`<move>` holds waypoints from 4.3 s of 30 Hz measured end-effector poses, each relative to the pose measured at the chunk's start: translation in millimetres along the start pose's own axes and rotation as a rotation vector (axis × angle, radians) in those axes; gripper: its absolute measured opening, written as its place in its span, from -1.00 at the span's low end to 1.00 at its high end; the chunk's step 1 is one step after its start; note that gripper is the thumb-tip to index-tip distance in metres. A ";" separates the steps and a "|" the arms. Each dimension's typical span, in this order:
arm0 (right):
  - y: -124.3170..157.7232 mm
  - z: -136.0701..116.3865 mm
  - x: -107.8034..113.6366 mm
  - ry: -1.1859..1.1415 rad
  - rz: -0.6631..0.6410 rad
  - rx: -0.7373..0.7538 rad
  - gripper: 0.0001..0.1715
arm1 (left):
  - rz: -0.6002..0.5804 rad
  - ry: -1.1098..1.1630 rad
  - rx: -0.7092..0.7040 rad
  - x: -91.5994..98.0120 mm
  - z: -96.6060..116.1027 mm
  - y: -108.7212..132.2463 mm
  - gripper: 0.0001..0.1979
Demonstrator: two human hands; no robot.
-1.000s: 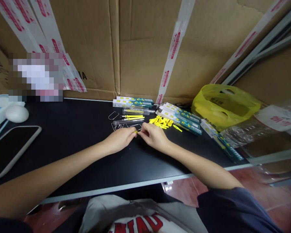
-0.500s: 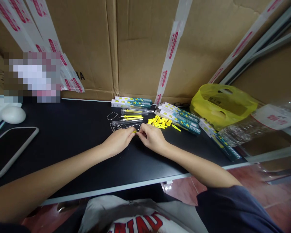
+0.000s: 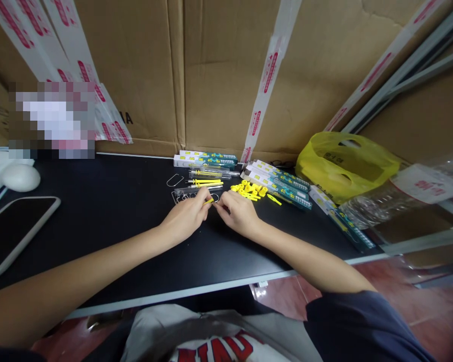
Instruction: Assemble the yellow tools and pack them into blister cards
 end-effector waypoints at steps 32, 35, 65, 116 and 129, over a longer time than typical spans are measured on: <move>1.0 2.2 -2.6 -0.070 0.057 0.083 -0.69 | 0.049 0.201 -0.135 0.6 4.8 3.3 -0.92; 0.9 2.6 -0.8 -0.051 0.072 0.088 -0.71 | 0.053 0.201 -0.130 1.1 3.3 2.6 -0.89; -13.6 13.7 18.6 -0.554 -0.271 0.280 -0.78 | -0.185 0.357 -0.210 -1.7 5.4 0.1 -0.31; -6.2 7.3 -21.3 -1.540 -0.452 -0.341 -0.56 | 0.085 1.215 -0.120 11.8 -20.1 -16.7 -0.74; -4.3 2.5 -23.5 -1.560 -0.516 -0.318 -0.56 | 0.251 1.220 -0.113 26.5 -24.0 -13.9 -0.70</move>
Point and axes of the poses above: each hand's wrist, its own y-axis away from the middle knuckle, its own x-axis out of the back of the hand, z = x × y, the point moved 4 cm from there along -y, towards the middle knuckle, and after that the axes turned 13 degrees about -z, right-handed, at the moved point
